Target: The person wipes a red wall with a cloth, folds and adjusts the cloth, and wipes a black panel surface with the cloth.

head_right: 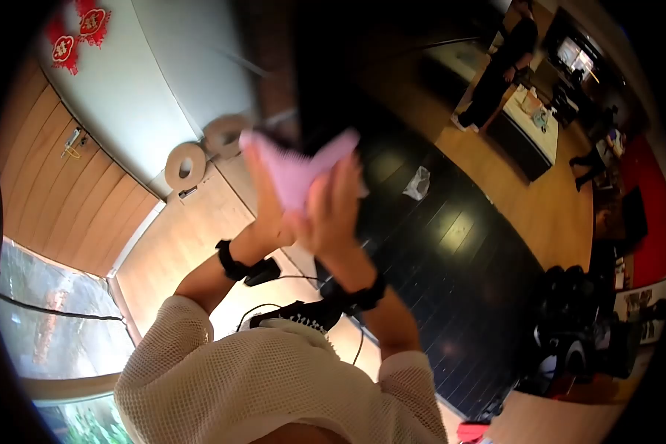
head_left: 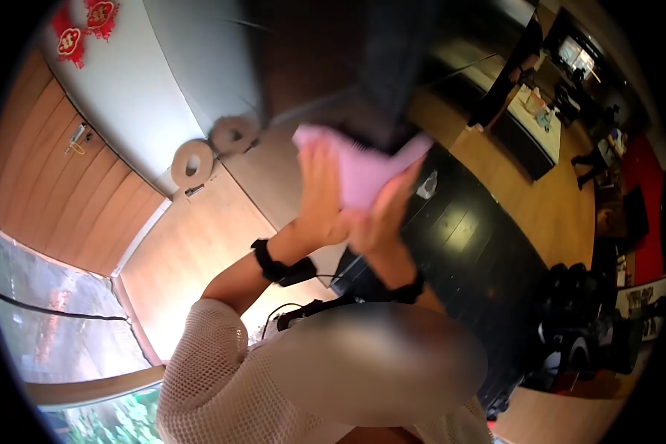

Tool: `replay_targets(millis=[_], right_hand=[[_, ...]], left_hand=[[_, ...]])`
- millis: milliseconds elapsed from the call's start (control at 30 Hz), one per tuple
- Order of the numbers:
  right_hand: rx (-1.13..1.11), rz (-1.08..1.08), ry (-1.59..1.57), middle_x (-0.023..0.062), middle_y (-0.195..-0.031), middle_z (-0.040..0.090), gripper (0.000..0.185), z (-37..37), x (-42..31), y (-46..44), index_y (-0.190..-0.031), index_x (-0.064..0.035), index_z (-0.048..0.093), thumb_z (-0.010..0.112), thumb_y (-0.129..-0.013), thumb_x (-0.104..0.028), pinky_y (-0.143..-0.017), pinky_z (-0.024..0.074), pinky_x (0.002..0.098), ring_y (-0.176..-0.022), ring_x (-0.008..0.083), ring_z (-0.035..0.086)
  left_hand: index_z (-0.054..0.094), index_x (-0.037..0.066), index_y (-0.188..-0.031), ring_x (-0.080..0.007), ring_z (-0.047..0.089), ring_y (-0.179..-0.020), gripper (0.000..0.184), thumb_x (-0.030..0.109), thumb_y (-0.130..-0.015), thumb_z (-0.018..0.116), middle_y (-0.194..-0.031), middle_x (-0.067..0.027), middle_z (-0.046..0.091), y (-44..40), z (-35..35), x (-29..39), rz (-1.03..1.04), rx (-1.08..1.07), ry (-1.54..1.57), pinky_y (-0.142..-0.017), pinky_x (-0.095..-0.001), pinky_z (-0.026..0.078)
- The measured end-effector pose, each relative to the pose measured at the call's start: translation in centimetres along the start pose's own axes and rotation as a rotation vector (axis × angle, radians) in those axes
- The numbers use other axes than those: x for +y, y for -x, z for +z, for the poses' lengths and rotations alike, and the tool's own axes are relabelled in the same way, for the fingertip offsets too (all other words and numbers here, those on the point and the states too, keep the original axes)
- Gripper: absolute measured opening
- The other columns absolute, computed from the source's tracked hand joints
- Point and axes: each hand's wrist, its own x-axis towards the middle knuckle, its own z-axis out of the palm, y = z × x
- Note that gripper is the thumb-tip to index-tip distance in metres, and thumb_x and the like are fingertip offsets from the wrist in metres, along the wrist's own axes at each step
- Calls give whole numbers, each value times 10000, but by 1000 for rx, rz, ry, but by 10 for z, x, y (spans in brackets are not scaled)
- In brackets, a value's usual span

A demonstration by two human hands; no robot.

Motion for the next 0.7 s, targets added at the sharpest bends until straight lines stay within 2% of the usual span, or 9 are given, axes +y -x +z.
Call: replay_targets(millis=[33,100,167,233,333,400,533,633,700], right_hand=[[17,-3,10,356,-1306,219,555,8,7,35,-1232,13,350,408,-862,-396,-946,253,569,-1157,517,301],[-58,-14,4,291,-1231,315,464,21,18,98,-1185,-66,367,402,-863,-398,-878,313,573,-1035,495,387],[-161,-52,-59,159,-1076,420,301,22,36,128,-1011,-174,505,464,-817,-401,-744,388,476,-877,334,452],[-196,-122,-154,100,-1023,444,263,13,47,110,-973,-208,558,471,-808,-392,-752,383,427,-864,263,460],[-257,-211,-173,61,-1062,464,287,-9,46,25,-1052,-241,566,450,-831,-383,-805,359,401,-893,219,461],[-68,-263,-147,55,-1304,388,384,-13,46,-25,-1186,-240,538,393,-869,-404,-931,283,410,-1068,209,437],[36,-191,-235,119,-1320,394,412,-17,41,-90,-1228,-198,508,360,-881,-366,-1044,141,407,-1206,267,366],[-129,-191,-223,155,-1287,401,394,-22,55,-79,-1189,-152,528,405,-871,-349,-945,256,473,-1150,340,397],[-228,-242,-136,185,-1239,415,380,-24,74,-52,-1157,-106,526,452,-858,-330,-844,331,513,-1115,387,409]], left_hand=[[218,-15,-1329,-354,180,-1270,803,564,-787,341,-1354,-217,243,50,16,-29,-45,-183,-128,-1025,-508,-14],[307,69,-1304,-317,216,-1259,729,568,-773,327,-1337,-144,305,118,45,-57,-144,-291,-152,-1015,-532,-1],[396,154,-1279,-279,251,-1248,672,572,-760,313,-1321,-71,367,147,54,-50,-227,-327,-181,-1005,-557,11],[375,94,-1307,-494,146,-1241,636,482,-805,332,-1349,-264,246,114,43,-14,-295,-360,-319,-992,-605,34],[199,-29,-1340,-440,143,-1272,763,464,-801,420,-1370,-281,176,74,39,11,-577,99,226,-1032,-531,68],[105,-93,-1330,-443,126,-1279,817,441,-811,441,-1373,-305,127,27,35,38,-624,320,206,-1046,-494,75],[86,-161,-1291,-510,68,-1263,770,358,-842,436,-1343,-376,82,-48,13,81,-411,378,-475,-1031,-529,53],[128,-216,-1246,-586,69,-1220,761,323,-828,466,-1280,-453,116,-71,21,76,-78,512,-1221,-998,-597,31],[201,-261,-1174,-640,88,-1174,743,315,-809,495,-1197,-509,179,-43,41,77,-248,404,-1121,-960,-649,23]])
